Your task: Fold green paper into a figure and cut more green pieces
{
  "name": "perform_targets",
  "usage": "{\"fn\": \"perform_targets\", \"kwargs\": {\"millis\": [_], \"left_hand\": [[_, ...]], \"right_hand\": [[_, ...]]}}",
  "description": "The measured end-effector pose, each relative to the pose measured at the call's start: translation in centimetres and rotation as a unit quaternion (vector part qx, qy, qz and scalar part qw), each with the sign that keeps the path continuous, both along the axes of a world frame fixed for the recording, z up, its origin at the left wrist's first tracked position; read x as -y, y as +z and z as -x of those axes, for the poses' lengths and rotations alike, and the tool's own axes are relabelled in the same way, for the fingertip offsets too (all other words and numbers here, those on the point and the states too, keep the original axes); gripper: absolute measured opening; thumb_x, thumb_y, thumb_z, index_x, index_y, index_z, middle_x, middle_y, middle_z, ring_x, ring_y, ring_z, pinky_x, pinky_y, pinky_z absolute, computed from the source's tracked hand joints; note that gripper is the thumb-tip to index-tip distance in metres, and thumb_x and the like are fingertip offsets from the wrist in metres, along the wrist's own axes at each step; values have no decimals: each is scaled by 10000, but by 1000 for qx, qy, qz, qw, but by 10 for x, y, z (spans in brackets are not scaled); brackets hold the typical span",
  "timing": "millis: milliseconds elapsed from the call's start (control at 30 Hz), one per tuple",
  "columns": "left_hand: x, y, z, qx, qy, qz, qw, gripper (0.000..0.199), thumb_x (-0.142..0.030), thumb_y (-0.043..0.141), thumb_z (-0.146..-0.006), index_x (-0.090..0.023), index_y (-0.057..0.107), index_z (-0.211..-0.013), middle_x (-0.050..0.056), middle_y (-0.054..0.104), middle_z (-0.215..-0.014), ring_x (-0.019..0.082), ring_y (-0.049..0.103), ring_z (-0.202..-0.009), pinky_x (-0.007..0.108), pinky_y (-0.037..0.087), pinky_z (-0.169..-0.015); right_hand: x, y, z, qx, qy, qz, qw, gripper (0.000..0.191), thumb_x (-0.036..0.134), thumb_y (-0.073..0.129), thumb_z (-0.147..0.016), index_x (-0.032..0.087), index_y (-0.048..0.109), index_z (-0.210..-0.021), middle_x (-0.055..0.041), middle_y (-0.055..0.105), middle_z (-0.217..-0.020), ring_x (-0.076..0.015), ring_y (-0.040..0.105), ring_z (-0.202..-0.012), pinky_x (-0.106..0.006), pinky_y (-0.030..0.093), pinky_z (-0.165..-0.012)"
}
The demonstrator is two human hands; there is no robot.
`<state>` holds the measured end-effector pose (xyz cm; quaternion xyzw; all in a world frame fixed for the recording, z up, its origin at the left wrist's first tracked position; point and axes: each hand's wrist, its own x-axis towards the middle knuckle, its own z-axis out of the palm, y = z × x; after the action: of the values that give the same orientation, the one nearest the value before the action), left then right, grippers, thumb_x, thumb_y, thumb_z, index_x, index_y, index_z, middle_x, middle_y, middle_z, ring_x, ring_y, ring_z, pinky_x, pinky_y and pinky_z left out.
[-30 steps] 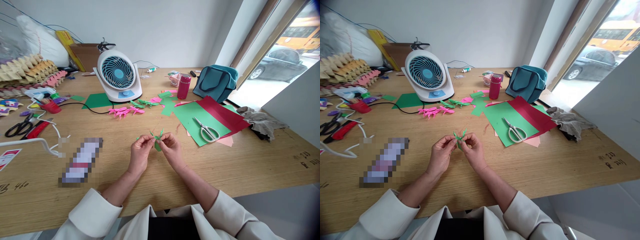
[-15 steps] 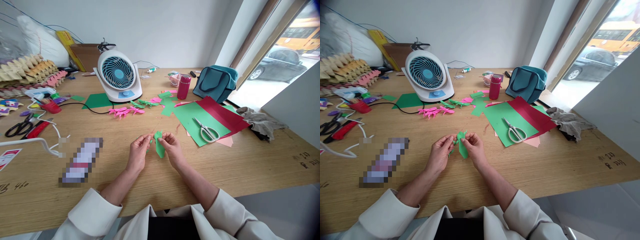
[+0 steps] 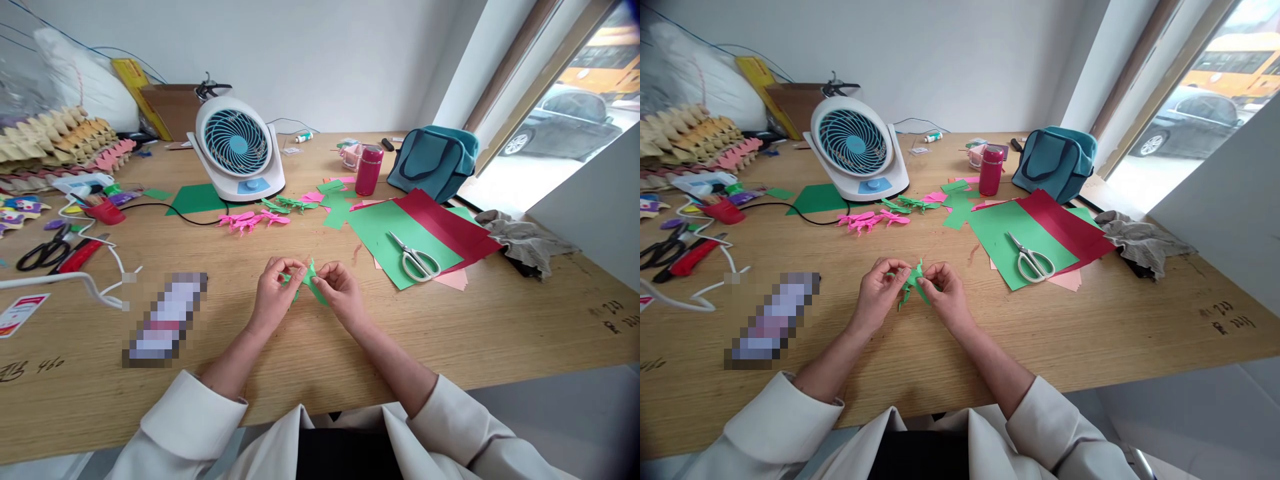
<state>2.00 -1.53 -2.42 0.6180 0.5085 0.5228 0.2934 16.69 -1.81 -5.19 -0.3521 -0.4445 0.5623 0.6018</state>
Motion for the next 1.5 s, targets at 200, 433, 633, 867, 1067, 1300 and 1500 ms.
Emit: {"fn": "perform_targets", "kwargs": {"millis": [200,433,633,867,1067,1300,1500], "left_hand": [[-4,-1,0,43,-48,22,998,135,-324,708,-791,-211,701,-719,67,697,-929,208,624,-906,257,451,-667],[-3,-5,1,53,-45,41,997,158,-343,690,-806,-199,650,-755,53,682,-956,182,629,-861,259,469,-701],[0,3,-2,8,-59,5,998,167,-315,665,-831,-200,705,-718,84,692,-989,209,636,-961,271,469,-733],[0,-2,-2,92,-19,57,994,199,-327,700,-772,-196,683,-623,69,673,-957,175,607,-806,227,437,-565],[0,-6,-5,125,6,69,990,247,-366,717,-761,-195,673,-588,60,668,-905,187,612,-796,233,472,-592],[-14,13,28,-123,-95,-22,988,203,-328,609,-867,-243,748,-988,71,705,-1091,253,610,-1091,386,434,-996],[-28,9,59,-330,-178,11,927,469,-297,731,-756,-377,681,-1216,16,630,-1363,349,379,-1391,528,196,-1145]], "right_hand": [[0,3,-6,70,27,-21,997,333,460,750,-755,219,536,-840,26,575,-757,-120,552,-654,-245,438,-596],[9,9,-8,237,1,-129,963,261,211,697,-799,238,525,-994,7,605,-951,-134,594,-754,-272,481,-708],[9,7,-11,326,-37,-204,922,250,179,634,-850,252,569,-1080,-36,657,-1059,-196,631,-939,-325,486,-836],[10,9,-15,397,-34,-236,886,281,214,583,-915,270,595,-1190,-73,663,-1105,-243,627,-1043,-366,487,-905],[11,7,-18,438,-35,-251,863,334,261,563,-942,305,608,-1270,-79,656,-1082,-241,653,-981,-349,509,-855],[3,14,-25,394,-73,-241,884,271,272,597,-929,262,671,-1190,-78,687,-1031,-227,659,-949,-332,504,-839],[-5,16,-33,398,-64,-194,894,235,235,675,-862,259,714,-1093,-52,714,-955,-211,669,-872,-318,498,-790]]}}
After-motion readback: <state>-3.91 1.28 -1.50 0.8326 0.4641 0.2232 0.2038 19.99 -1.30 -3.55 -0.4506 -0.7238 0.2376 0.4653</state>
